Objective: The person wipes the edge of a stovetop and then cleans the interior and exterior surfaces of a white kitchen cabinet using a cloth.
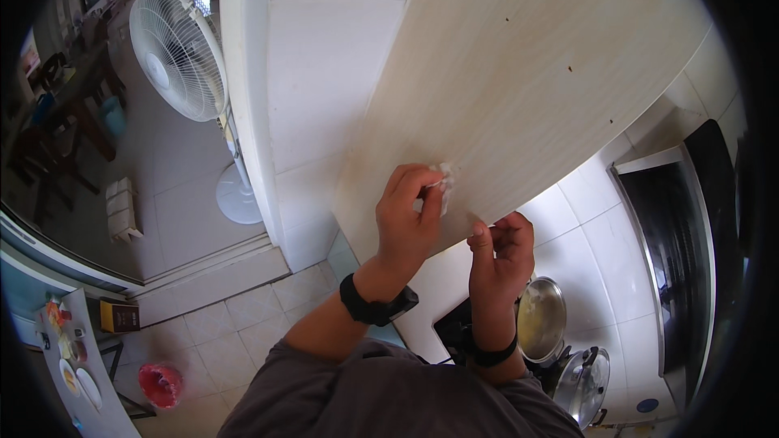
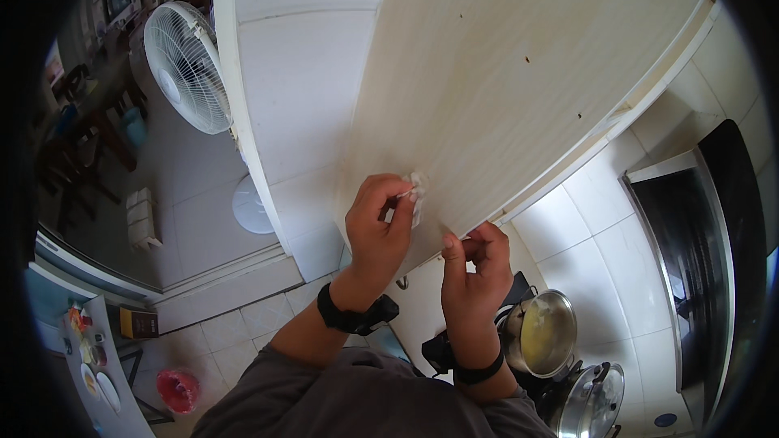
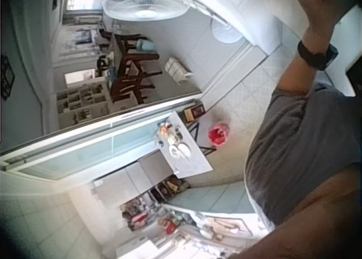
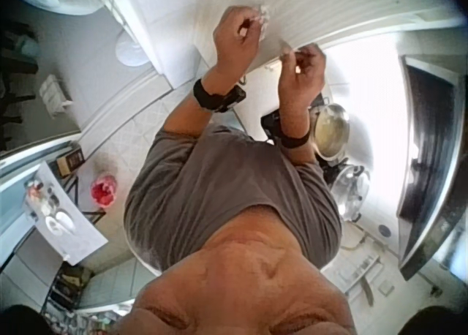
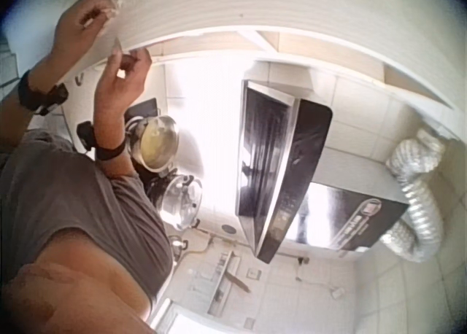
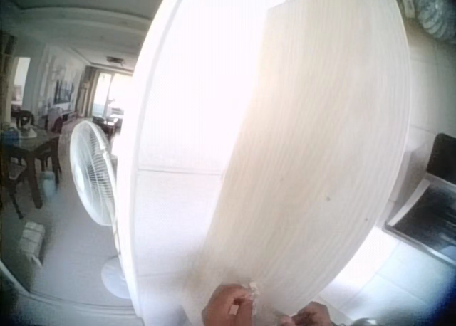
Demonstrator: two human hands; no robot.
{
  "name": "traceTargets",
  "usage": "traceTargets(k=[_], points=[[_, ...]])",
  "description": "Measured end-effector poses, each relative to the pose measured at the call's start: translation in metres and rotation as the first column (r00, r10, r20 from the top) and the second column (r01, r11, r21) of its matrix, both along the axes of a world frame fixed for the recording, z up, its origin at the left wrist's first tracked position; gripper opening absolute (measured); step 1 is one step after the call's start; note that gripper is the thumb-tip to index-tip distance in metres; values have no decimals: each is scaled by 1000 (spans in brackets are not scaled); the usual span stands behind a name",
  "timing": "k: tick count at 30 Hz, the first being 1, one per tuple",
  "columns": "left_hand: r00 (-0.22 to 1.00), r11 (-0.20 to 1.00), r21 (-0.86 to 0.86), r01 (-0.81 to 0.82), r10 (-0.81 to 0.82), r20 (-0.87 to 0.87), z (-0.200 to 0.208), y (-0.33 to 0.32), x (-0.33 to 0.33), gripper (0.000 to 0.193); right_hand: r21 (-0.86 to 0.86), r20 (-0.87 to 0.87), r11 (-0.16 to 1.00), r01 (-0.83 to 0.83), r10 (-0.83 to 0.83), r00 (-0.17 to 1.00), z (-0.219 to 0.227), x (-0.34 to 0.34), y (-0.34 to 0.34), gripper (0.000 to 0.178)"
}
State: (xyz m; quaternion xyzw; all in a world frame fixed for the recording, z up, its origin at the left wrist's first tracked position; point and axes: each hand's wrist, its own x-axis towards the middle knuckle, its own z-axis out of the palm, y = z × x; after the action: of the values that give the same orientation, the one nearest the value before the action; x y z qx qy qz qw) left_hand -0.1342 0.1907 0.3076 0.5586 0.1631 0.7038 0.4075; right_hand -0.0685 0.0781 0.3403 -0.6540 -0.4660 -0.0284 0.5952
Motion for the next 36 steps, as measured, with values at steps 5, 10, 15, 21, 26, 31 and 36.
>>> traceTargets(k=[5,10,15,21,26,31,36], points=[[987,948,-272,162,-157,41,-38,-2,-4,12,43,37,999,32,-33,999,0,0,1,29],[999,999,2,40,-40,5,13,6,0,12,50,39,998,36,-38,999,0,-1,2,29],[983,919,-349,182,-175,50,-36,-3,-6,11,16,74,998,59,-60,995,5,-5,0,28],[998,998,-15,55,-55,33,19,5,2,7,18,54,997,71,-72,996,2,-4,1,27],[995,982,-159,98,-95,25,-27,3,1,7,20,52,998,64,-65,997,4,-7,2,27],[983,959,-216,183,-173,66,3,-1,7,11,33,58,997,73,-74,996,1,-4,0,27],[999,998,46,38,-39,20,19,3,3,10,37,79,999,23,-26,997,-3,1,0,30]])
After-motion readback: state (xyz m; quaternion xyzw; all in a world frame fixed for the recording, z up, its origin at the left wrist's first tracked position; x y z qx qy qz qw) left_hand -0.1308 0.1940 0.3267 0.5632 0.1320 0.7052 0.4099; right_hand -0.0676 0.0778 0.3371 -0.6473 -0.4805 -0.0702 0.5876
